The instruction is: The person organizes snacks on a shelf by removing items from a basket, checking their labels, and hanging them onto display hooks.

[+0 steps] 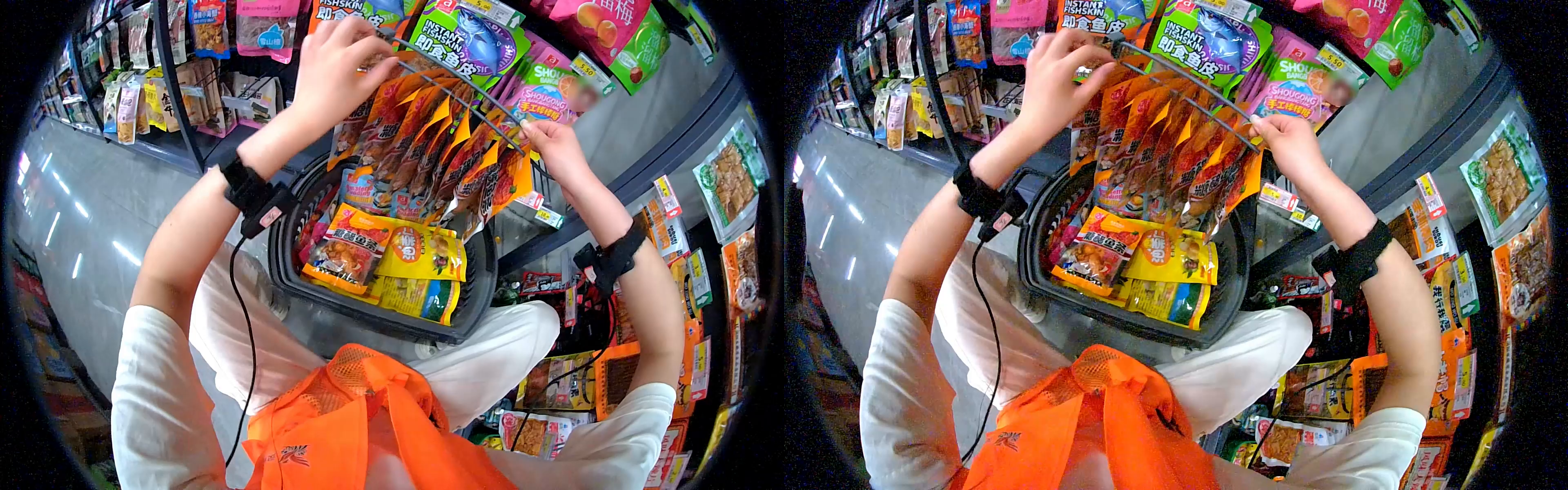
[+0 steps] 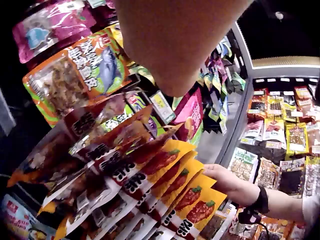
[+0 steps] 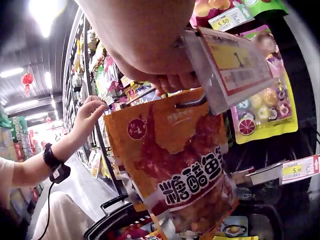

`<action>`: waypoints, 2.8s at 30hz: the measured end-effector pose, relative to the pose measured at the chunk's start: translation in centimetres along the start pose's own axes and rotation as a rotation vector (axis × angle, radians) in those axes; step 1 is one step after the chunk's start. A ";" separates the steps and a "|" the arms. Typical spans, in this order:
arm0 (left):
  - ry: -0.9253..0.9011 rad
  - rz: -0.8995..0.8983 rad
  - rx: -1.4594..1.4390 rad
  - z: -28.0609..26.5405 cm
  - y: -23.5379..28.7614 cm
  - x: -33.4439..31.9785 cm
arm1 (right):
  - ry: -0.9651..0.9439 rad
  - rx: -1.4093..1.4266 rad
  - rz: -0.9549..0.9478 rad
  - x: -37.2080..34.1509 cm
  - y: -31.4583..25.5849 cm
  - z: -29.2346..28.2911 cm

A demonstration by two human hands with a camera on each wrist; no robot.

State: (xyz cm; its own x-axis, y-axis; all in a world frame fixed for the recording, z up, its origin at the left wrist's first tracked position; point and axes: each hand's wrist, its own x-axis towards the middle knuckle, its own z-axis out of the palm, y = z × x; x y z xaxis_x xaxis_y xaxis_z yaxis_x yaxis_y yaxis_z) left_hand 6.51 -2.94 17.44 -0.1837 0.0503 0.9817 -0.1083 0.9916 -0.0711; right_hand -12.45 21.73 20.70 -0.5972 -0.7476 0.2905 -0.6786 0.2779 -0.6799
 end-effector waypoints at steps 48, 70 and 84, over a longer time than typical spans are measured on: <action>-0.299 -0.042 0.038 0.1 -0.2 -2.0 | 0.077 -0.201 -0.189 1.0 2.9 1.7; -0.278 0.019 -0.275 2.4 13.3 -1.5 | -0.003 0.095 0.135 3.0 -0.9 3.4; -0.469 0.639 -0.598 2.1 10.3 -4.4 | 0.082 0.125 0.225 1.8 -1.8 3.2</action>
State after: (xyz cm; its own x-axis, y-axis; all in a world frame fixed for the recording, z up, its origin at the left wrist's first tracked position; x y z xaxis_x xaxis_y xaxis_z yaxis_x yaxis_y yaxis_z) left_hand 4.17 6.79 12.04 -0.4174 0.6723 0.6113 0.6332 0.6977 -0.3350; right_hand -10.98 17.95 20.26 -0.7631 -0.6229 0.1725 -0.4699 0.3514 -0.8098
